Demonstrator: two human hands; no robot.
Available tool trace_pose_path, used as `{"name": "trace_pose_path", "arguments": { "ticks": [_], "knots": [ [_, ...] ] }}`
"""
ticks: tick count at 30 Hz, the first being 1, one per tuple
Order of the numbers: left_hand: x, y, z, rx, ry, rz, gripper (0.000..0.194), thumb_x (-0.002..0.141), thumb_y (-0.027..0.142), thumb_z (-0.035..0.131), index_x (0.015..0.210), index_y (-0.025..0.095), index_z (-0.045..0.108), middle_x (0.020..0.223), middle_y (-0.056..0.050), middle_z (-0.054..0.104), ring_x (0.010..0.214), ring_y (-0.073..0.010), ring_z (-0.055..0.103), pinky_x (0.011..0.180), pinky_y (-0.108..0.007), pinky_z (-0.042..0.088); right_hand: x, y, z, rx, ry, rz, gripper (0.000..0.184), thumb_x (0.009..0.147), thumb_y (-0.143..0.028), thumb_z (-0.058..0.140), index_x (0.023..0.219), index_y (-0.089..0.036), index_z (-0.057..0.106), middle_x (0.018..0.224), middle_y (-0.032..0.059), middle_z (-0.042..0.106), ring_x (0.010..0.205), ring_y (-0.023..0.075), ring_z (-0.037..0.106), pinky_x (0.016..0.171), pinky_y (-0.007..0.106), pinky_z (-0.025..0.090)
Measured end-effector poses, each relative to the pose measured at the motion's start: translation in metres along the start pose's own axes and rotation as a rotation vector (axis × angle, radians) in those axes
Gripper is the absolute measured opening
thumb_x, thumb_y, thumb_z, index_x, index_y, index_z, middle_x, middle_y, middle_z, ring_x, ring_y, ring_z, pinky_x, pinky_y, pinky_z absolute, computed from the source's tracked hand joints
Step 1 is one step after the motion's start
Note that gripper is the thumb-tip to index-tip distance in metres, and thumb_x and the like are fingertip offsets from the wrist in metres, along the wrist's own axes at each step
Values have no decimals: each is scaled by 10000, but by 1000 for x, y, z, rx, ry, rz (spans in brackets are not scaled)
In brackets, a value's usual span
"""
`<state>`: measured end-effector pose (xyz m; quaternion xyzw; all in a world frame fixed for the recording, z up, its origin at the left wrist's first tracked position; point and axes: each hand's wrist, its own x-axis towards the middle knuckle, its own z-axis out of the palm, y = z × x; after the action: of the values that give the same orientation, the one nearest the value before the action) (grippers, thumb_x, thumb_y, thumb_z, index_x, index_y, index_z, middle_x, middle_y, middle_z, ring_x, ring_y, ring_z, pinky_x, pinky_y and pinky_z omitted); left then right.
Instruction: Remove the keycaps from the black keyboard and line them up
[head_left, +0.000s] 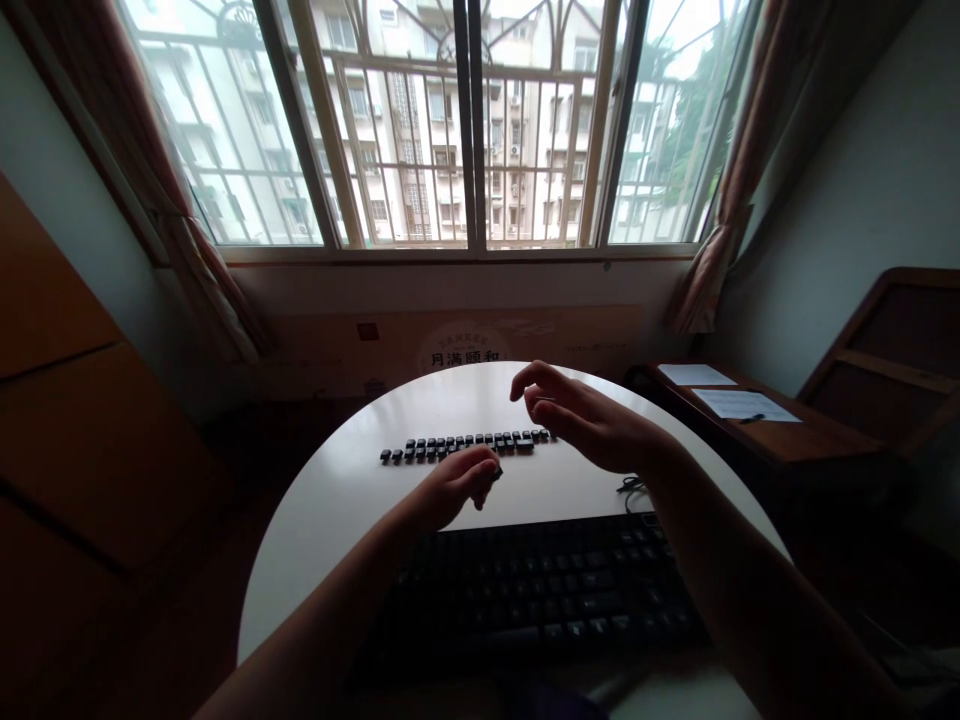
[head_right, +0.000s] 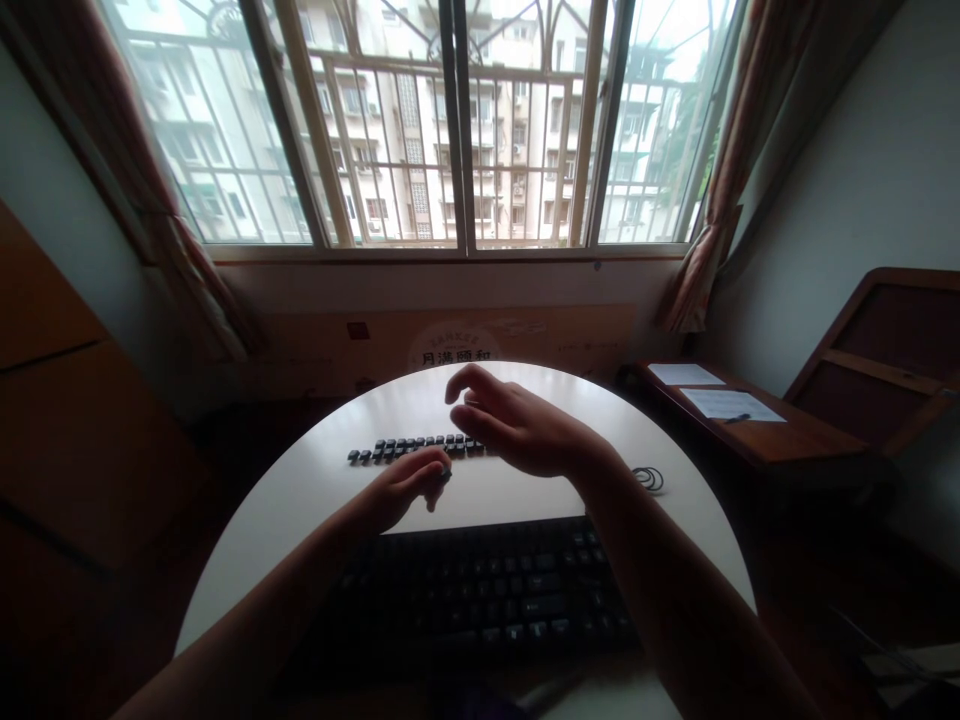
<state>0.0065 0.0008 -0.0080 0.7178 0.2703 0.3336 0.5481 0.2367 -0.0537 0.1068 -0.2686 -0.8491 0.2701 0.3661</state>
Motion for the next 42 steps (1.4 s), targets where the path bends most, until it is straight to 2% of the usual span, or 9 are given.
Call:
{"name": "trace_pose_path", "arguments": {
  "ticks": [7, 10, 13, 17, 22, 27, 32, 37, 42],
  "knots": [
    [2, -1, 0, -23, 4, -5, 475, 819, 625, 623, 815, 156, 554, 572, 50, 480, 505, -97, 467, 485, -223, 411, 3, 12, -6, 351, 35, -35, 435, 1001, -546, 389, 984, -165, 599, 733, -8, 430, 622, 126, 367, 553, 245, 312],
    [2, 2, 1, -6, 10, -23, 486, 811, 634, 626, 808, 154, 554, 579, 47, 484, 514, -100, 471, 491, -228, 412, 4, 14, -12, 451, 27, -53, 451, 996, -515, 409, 1067, -139, 648, 744, 11, 442, 652, 141, 387, 574, 263, 328],
    [0, 5, 1, 14, 4, -46, 480, 816, 629, 626, 815, 155, 554, 594, 43, 494, 529, -104, 478, 505, -235, 416, 4, 12, -14, 485, 28, -46, 460, 984, -470, 431, 1198, -127, 648, 775, 31, 459, 696, 156, 398, 597, 273, 340],
    [-1, 6, 1, 22, -1, -48, 472, 828, 622, 615, 815, 154, 553, 592, 45, 490, 534, -104, 476, 516, -237, 416, 5, 13, -13, 501, 15, -79, 444, 944, -393, 455, 1233, -118, 651, 782, 38, 464, 724, 166, 399, 628, 288, 347],
    [-1, 8, 2, 27, 7, -53, 485, 819, 632, 616, 801, 151, 551, 600, 43, 489, 533, -103, 474, 511, -239, 414, 6, 16, -11, 519, 59, -125, 359, 844, -312, 530, 1100, -123, 696, 747, 35, 491, 730, 181, 422, 653, 309, 368],
    [-1, 7, 3, 29, 5, -56, 485, 813, 634, 616, 796, 155, 546, 600, 47, 482, 531, -102, 470, 510, -240, 412, 5, 17, -11, 542, 47, -137, 210, 807, -216, 604, 974, -137, 704, 819, 53, 591, 724, 165, 474, 669, 297, 410],
    [1, 3, 1, 46, -2, -49, 488, 812, 640, 612, 797, 157, 547, 600, 44, 492, 524, -104, 475, 504, -240, 408, 4, 19, -10, 560, -5, -101, 85, 845, -204, 660, 898, -142, 684, 801, 40, 599, 692, 136, 487, 622, 257, 412],
    [-1, 7, 1, 52, -14, -53, 477, 825, 632, 604, 804, 159, 552, 605, 44, 493, 535, -106, 479, 515, -243, 415, 5, 21, -7, 646, -66, -68, 60, 869, -196, 631, 906, -151, 618, 711, 6, 579, 613, 125, 512, 566, 247, 406],
    [-2, 12, 3, 57, -3, -52, 482, 824, 638, 602, 797, 159, 550, 599, 45, 490, 531, -104, 477, 511, -240, 409, 5, 20, -7, 641, -90, 115, 82, 866, -162, 520, 915, -154, 585, 646, -13, 567, 520, 105, 459, 461, 209, 313]
  ]
}}
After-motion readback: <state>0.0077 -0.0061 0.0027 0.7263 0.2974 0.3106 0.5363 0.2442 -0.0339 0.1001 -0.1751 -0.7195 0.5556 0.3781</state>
